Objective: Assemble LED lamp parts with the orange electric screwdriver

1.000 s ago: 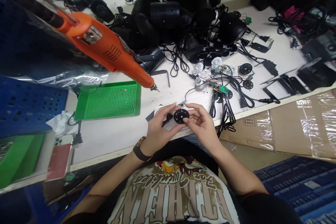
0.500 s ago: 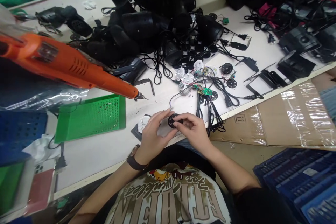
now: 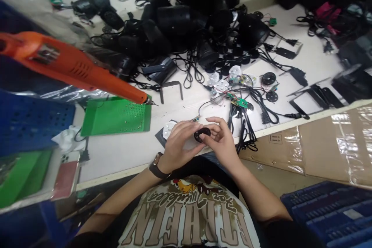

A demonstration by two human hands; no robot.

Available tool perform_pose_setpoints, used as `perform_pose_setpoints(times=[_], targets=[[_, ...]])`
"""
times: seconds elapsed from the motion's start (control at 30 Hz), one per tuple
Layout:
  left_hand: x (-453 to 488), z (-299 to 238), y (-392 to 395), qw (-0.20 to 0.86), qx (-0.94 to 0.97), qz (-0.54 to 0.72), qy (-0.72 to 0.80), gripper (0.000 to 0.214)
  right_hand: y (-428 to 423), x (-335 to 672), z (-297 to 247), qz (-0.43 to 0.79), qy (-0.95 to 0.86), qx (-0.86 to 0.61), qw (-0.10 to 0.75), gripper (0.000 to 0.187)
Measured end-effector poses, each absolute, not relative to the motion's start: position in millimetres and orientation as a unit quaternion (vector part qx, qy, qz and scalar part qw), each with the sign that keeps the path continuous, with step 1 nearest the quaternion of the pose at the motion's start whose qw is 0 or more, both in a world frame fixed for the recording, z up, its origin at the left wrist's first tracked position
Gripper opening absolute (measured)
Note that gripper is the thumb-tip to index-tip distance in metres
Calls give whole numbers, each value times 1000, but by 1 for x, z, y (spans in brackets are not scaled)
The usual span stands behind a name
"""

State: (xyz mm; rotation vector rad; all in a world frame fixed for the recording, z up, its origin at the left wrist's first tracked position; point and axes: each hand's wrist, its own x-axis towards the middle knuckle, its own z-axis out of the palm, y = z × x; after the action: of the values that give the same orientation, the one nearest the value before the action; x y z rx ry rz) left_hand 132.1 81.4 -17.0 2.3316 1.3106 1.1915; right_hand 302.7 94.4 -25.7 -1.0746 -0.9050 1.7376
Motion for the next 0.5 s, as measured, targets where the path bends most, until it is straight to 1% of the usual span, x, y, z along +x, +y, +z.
perform_pose_setpoints(times=[0.1, 0.13, 0.23, 0.37, 0.5], targets=[[122, -21, 70, 84, 782, 422, 451, 60, 92, 295, -25, 728, -401, -399, 387, 32], [117, -22, 64, 78, 775, 426, 461, 61, 91, 292, -25, 733, -411, -392, 374, 31], [101, -24, 47, 58, 737, 434, 515, 63, 88, 282, -23, 728, -447, -381, 354, 38], [82, -26, 34, 56, 659, 447, 602, 61, 95, 271, -18, 651, -516, -399, 388, 38], [70, -31, 40, 93, 625, 463, 622, 55, 118, 252, -5, 561, -559, -409, 453, 40]])
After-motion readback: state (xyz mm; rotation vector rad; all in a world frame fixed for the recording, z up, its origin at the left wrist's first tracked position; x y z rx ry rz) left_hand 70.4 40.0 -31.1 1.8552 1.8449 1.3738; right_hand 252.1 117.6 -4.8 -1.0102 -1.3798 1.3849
